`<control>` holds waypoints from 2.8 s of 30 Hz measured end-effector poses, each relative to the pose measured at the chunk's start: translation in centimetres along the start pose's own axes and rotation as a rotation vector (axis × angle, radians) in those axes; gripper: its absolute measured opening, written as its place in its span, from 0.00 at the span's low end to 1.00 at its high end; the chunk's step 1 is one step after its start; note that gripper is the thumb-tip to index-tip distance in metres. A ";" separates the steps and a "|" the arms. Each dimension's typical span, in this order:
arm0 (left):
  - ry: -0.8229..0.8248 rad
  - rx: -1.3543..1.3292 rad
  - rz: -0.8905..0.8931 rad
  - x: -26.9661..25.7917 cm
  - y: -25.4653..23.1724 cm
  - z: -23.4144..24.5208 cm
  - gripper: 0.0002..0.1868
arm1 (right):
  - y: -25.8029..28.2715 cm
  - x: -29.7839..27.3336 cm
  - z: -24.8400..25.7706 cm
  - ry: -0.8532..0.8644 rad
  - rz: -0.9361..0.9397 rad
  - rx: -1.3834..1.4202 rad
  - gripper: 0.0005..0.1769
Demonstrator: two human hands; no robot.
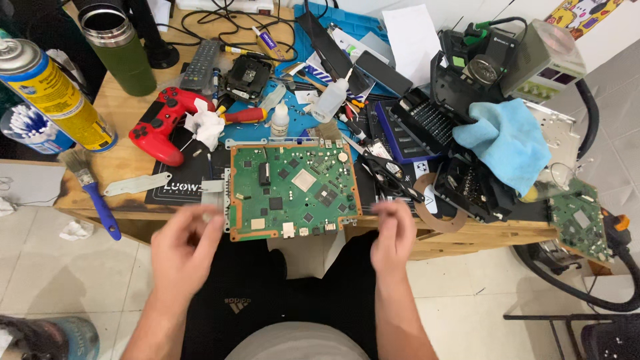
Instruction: The person holds a green circuit board, opens a drawer to retrieve a syringe, and applies a substance to a chip on the board. They then close the drawer and continue handling the board.
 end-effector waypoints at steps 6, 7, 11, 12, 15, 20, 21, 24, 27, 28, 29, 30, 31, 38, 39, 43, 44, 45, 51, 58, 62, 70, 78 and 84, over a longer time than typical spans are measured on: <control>-0.062 -0.174 -0.073 -5.0 -0.2 -0.1 0.32 | 6.6 -3.2 -4.1 0.226 0.047 0.226 0.46; -0.063 -0.172 -0.071 -5.5 0.4 -0.2 0.32 | 6.6 -3.5 -4.4 0.228 0.045 0.229 0.46; 0.023 -0.282 -0.116 -7.1 0.5 -1.3 0.30 | 7.3 -4.5 -5.9 0.310 0.044 0.305 0.45; 0.062 -0.297 -0.194 -7.4 -0.5 -1.7 0.28 | 7.5 -4.7 -6.2 0.322 0.047 0.327 0.45; 0.181 -0.256 -0.192 -7.7 -0.8 -2.7 0.30 | 7.9 -4.8 -6.6 0.350 0.026 0.296 0.44; 0.217 -0.284 -0.173 -7.5 -1.5 -2.6 0.34 | 7.9 -4.8 -6.9 0.355 -0.013 0.275 0.41; 0.242 -0.286 -0.149 -7.5 -1.3 -2.7 0.36 | 8.1 -4.6 -6.9 0.355 -0.008 0.269 0.39; 0.268 -0.329 -0.118 -7.5 -1.2 -3.1 0.33 | 7.7 -4.9 -6.6 0.358 -0.033 0.264 0.37; 0.316 -0.304 -0.113 -7.6 -1.2 -3.6 0.30 | 7.9 -4.8 -6.8 0.369 -0.043 0.245 0.32; 0.317 -0.304 -0.116 -7.6 -1.3 -3.8 0.30 | 7.8 -4.8 -6.7 0.367 -0.041 0.244 0.32; 0.326 -0.304 -0.119 -7.6 -1.4 -4.0 0.26 | 7.8 -4.8 -6.8 0.382 -0.037 0.255 0.31; 0.336 -0.304 -0.119 -7.8 -1.5 -4.1 0.22 | 7.9 -4.9 -6.9 0.397 -0.036 0.265 0.30; 0.339 -0.304 -0.119 -7.9 -1.5 -4.3 0.22 | 8.1 -4.7 -6.9 0.395 -0.037 0.264 0.30; 0.446 -0.335 -0.079 -8.7 -1.6 -6.2 0.18 | 8.6 -4.5 -6.9 0.435 -0.050 0.258 0.25; 0.452 -0.333 -0.069 -8.7 -1.6 -6.3 0.18 | 8.6 -4.5 -6.9 0.433 -0.050 0.261 0.25; 0.463 -0.334 -0.063 -8.7 -1.7 -6.6 0.16 | 8.7 -4.3 -6.6 0.437 -0.039 0.249 0.24; 0.462 -0.322 -0.060 -8.6 -1.7 -6.7 0.15 | 8.7 -4.3 -6.6 0.441 -0.042 0.243 0.24; 0.461 -0.310 -0.057 -8.6 -1.6 -6.7 0.15 | 8.7 -4.2 -6.6 0.445 -0.045 0.238 0.25; 0.474 -0.326 -0.027 -8.8 -1.5 -7.1 0.13 | 7.8 -4.9 -6.3 0.433 -0.053 0.233 0.23; 0.477 -0.294 -0.029 -8.8 -1.3 -7.3 0.13 | 7.7 -4.9 -6.3 0.441 -0.047 0.234 0.24; 0.476 -0.294 -0.025 -9.0 -1.2 -7.3 0.12 | 7.5 -5.1 -6.2 0.431 -0.049 0.228 0.23; 0.475 -0.312 -0.019 -9.1 -1.2 -7.5 0.12 | 7.6 -5.0 -6.1 0.438 -0.051 0.230 0.24; 0.504 -0.299 0.008 -9.6 -0.9 -8.2 0.11 | 7.5 -5.1 -5.6 0.422 -0.059 0.255 0.23; 0.520 -0.279 0.000 -9.7 -1.4 -8.7 0.11 | 7.6 -5.0 -5.3 0.420 -0.062 0.265 0.25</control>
Point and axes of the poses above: each hand's wrist, its own x-axis towards the middle knuckle, its own z-axis out of the back of the hand, y = z × x, the point moved 9 cm from there along x, towards the middle knuckle, and after that the axes turned 2 degrees about x, right-handed, at the moved point
